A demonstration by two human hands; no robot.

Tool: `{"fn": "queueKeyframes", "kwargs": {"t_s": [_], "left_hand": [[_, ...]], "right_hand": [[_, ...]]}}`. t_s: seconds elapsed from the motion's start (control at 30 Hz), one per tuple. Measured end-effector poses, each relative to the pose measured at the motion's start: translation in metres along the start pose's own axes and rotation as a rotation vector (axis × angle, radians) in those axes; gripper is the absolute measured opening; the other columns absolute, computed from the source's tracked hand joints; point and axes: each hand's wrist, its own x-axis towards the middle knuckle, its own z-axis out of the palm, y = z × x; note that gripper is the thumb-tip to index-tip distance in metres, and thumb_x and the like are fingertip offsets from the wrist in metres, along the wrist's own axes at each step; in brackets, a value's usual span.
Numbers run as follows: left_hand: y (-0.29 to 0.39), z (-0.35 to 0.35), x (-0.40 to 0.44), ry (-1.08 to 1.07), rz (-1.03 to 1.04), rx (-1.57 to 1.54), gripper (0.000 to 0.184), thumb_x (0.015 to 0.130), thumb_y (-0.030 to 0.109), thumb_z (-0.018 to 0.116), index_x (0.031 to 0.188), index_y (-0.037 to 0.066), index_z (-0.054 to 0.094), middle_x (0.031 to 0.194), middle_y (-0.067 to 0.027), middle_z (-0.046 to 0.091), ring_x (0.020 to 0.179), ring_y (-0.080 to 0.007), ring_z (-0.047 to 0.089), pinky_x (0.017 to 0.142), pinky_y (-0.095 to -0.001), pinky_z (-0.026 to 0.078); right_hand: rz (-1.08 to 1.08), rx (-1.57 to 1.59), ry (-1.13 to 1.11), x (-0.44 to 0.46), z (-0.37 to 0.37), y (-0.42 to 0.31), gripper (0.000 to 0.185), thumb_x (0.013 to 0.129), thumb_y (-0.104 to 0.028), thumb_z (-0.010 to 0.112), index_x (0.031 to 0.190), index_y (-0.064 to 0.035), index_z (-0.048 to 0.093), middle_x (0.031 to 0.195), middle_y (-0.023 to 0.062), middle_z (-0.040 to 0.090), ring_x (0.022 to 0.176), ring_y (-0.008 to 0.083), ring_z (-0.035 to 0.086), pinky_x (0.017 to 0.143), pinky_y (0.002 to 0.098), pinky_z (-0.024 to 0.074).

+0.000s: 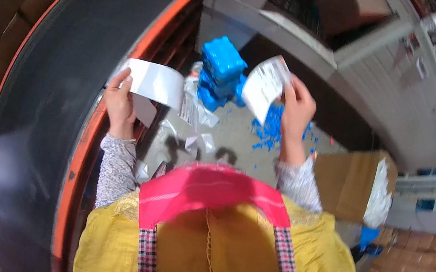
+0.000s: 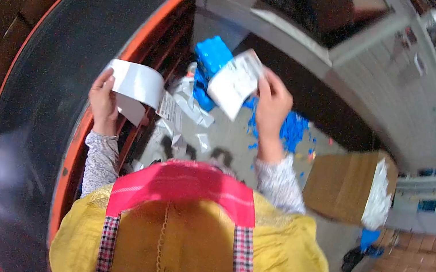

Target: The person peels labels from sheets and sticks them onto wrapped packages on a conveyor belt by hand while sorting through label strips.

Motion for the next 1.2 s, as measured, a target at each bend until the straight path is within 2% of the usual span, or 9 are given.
{"fn": "queueKeyframes", "kwargs": {"t_s": [0.03, 0.13, 0.23, 0.27, 0.4, 0.53, 0.67, 1.07, 1.2], "left_hand": [[0.021, 0.010, -0.009, -0.056, -0.027, -0.015, 0.037, 0.084, -0.005, 0.054, 0.121, -0.005, 0.051, 0.108, -0.0153, 0.060, 0.093, -0.0188, 0.061, 0.081, -0.0272, 0.050], [0.041, 0.029, -0.037, -0.161, 0.045, 0.189, 0.060, 0.078, -0.012, 0.049, 0.136, -0.004, 0.034, 0.116, -0.0157, 0.055, 0.095, -0.0191, 0.060, 0.082, -0.0284, 0.049], [0.034, 0.019, -0.054, -0.267, 0.003, 0.194, 0.059, 0.078, -0.011, 0.049, 0.135, -0.004, 0.036, 0.116, -0.0148, 0.055, 0.098, -0.0198, 0.059, 0.085, -0.0296, 0.048], [0.029, 0.021, -0.059, -0.231, -0.011, 0.104, 0.054, 0.080, -0.009, 0.050, 0.133, -0.006, 0.039, 0.117, -0.0150, 0.055, 0.102, -0.0206, 0.057, 0.089, -0.0305, 0.046], [0.013, 0.011, -0.075, -0.216, -0.117, 0.182, 0.034, 0.087, 0.000, 0.055, 0.119, -0.010, 0.052, 0.121, -0.0183, 0.053, 0.106, -0.0201, 0.055, 0.092, -0.0307, 0.044], [0.016, 0.026, -0.091, -0.291, -0.162, 0.100, 0.062, 0.076, -0.015, 0.051, 0.135, -0.004, 0.036, 0.136, -0.0172, 0.042, 0.111, -0.0217, 0.053, 0.093, -0.0313, 0.044], [0.016, 0.027, -0.096, -0.407, -0.233, 0.091, 0.069, 0.075, -0.015, 0.050, 0.139, 0.000, 0.031, 0.137, -0.0144, 0.040, 0.110, -0.0196, 0.054, 0.088, -0.0290, 0.047], [0.006, 0.017, -0.094, -0.555, -0.273, 0.067, 0.080, 0.068, 0.005, 0.070, 0.138, -0.005, 0.031, 0.143, -0.0161, 0.033, 0.127, -0.0220, 0.039, 0.104, -0.0317, 0.032], [0.011, 0.025, -0.101, -0.562, -0.335, -0.037, 0.085, 0.066, 0.009, 0.073, 0.138, -0.004, 0.029, 0.141, -0.0172, 0.036, 0.127, -0.0245, 0.040, 0.104, -0.0338, 0.033]], "right_hand": [[0.043, -0.024, -0.088, 0.011, -0.004, 0.011, 0.023, 0.087, -0.006, 0.055, 0.106, 0.0036, 0.062, 0.082, 0.0066, 0.065, 0.070, 0.0082, 0.058, 0.062, 0.0231, 0.0489], [-0.037, -0.255, -0.161, 0.029, -0.008, 0.045, 0.026, 0.082, -0.006, 0.052, 0.105, -0.0014, 0.063, 0.093, 0.0165, 0.067, 0.080, 0.0247, 0.066, 0.072, 0.0316, 0.0503], [-0.076, -0.348, -0.187, 0.035, -0.009, 0.062, 0.028, 0.080, -0.007, 0.052, 0.105, -0.0024, 0.063, 0.099, 0.0190, 0.064, 0.094, 0.0333, 0.062, 0.081, 0.0364, 0.0486], [-0.132, -0.381, -0.195, 0.036, -0.011, 0.070, 0.029, 0.082, -0.005, 0.054, 0.110, -0.0035, 0.061, 0.095, 0.0150, 0.066, 0.083, 0.0224, 0.065, 0.075, 0.0295, 0.0489], [-0.069, -0.453, -0.253, 0.037, -0.015, 0.081, 0.032, 0.083, -0.006, 0.053, 0.114, -0.0045, 0.059, 0.099, 0.0161, 0.065, 0.089, 0.0260, 0.064, 0.079, 0.0325, 0.0489], [-0.062, -0.419, -0.235, 0.035, -0.018, 0.089, 0.032, 0.083, -0.006, 0.054, 0.115, -0.0055, 0.059, 0.101, 0.0160, 0.065, 0.090, 0.0264, 0.064, 0.080, 0.0325, 0.0487], [-0.041, -0.428, -0.224, 0.033, -0.020, 0.088, 0.032, 0.083, -0.006, 0.054, 0.115, -0.0059, 0.060, 0.101, 0.0159, 0.065, 0.090, 0.0259, 0.064, 0.080, 0.0324, 0.0487], [-0.035, -0.360, -0.223, 0.025, -0.028, 0.089, 0.033, 0.080, -0.006, 0.057, 0.113, -0.0020, 0.059, 0.099, 0.0129, 0.066, 0.088, 0.0175, 0.063, 0.079, 0.0291, 0.0490], [-0.002, -0.301, -0.211, 0.013, -0.038, 0.080, 0.032, 0.080, -0.007, 0.060, 0.111, -0.0004, 0.060, 0.095, 0.0102, 0.066, 0.087, 0.0140, 0.061, 0.078, 0.0275, 0.0482]]}}
